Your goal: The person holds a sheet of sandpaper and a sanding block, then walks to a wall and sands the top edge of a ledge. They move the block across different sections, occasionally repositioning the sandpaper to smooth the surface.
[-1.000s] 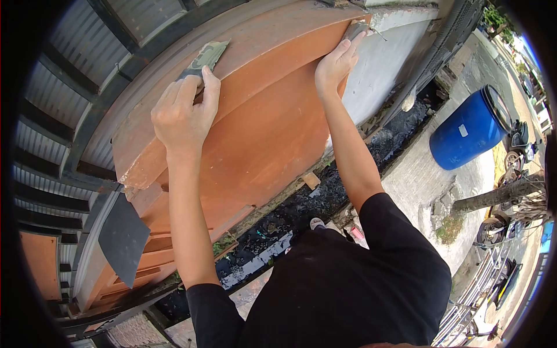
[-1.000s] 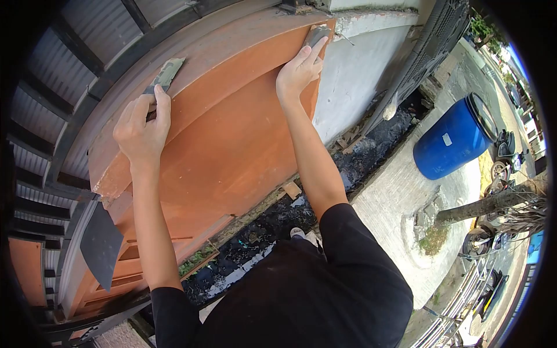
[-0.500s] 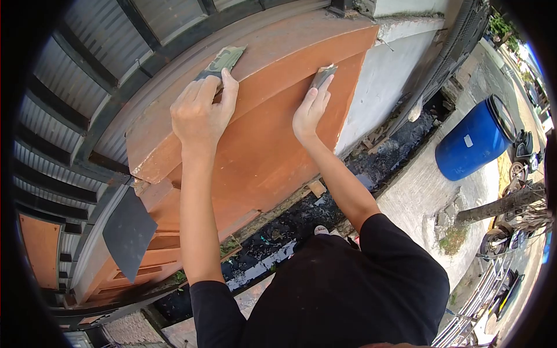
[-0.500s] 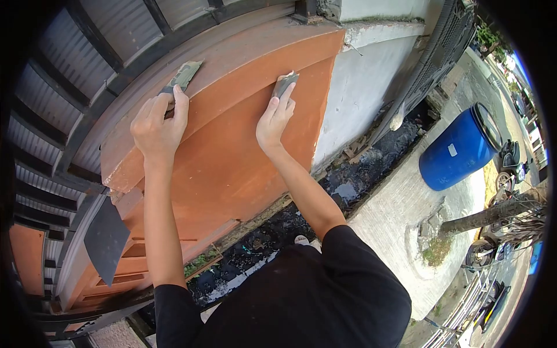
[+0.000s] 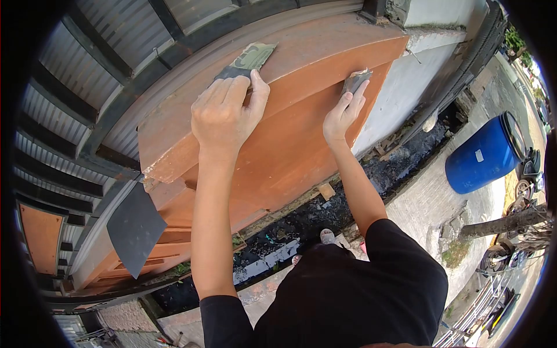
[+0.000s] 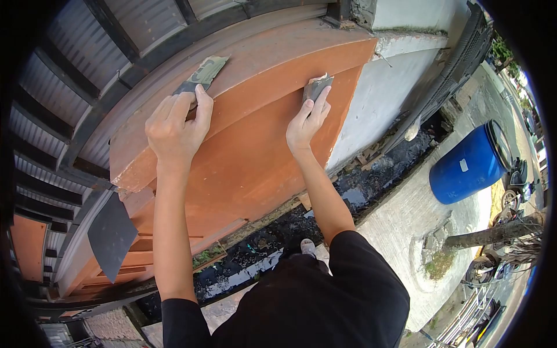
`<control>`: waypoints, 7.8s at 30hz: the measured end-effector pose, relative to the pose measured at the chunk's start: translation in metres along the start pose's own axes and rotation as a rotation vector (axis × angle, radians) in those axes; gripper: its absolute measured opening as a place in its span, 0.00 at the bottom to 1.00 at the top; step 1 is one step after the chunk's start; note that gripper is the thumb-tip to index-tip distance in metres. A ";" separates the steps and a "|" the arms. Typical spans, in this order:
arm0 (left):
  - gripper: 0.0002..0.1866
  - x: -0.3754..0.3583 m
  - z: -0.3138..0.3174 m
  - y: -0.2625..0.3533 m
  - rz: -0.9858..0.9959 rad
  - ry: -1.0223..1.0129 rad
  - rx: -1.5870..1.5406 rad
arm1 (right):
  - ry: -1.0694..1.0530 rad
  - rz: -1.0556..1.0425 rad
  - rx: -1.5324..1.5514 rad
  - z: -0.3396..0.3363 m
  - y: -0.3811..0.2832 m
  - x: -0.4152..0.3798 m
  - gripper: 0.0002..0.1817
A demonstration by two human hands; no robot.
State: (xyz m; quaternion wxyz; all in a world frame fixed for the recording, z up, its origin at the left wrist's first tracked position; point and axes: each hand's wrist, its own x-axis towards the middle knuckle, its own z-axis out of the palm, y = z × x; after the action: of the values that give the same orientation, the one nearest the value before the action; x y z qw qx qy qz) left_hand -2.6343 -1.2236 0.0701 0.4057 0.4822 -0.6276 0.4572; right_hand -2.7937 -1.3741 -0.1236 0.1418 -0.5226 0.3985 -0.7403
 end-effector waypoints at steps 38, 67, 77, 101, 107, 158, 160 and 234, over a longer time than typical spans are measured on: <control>0.19 -0.001 0.002 0.002 0.005 0.032 0.027 | 0.091 0.357 0.079 -0.033 -0.056 0.135 0.21; 0.20 -0.002 0.000 0.007 -0.032 -0.001 0.001 | 0.115 0.078 0.050 -0.023 -0.057 0.033 0.22; 0.12 0.005 -0.001 0.003 -0.086 -0.042 -0.072 | 0.131 0.135 0.037 -0.016 -0.073 0.087 0.23; 0.26 0.023 -0.025 0.005 -0.353 -0.475 -0.146 | 0.041 0.001 -0.030 -0.037 -0.071 0.130 0.18; 0.26 0.022 -0.030 -0.004 -0.316 -0.519 -0.255 | -0.577 -0.380 -0.187 -0.078 -0.140 0.135 0.17; 0.21 0.022 -0.013 0.056 -0.572 -0.624 -0.920 | -1.145 0.604 0.852 -0.107 -0.148 0.058 0.34; 0.15 0.016 -0.009 0.048 -0.012 -0.092 -0.293 | -0.821 0.600 0.771 -0.108 -0.142 0.043 0.30; 0.17 -0.015 0.021 0.011 -0.055 0.135 0.355 | -0.321 -0.156 -0.303 -0.042 -0.025 0.107 0.47</control>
State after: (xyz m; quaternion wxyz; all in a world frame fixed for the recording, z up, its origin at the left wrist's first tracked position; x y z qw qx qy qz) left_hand -2.6430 -1.2394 0.0486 0.3677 0.5313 -0.4949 0.5810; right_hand -2.8702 -1.4069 -0.0399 0.0656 -0.6780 0.4360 -0.5882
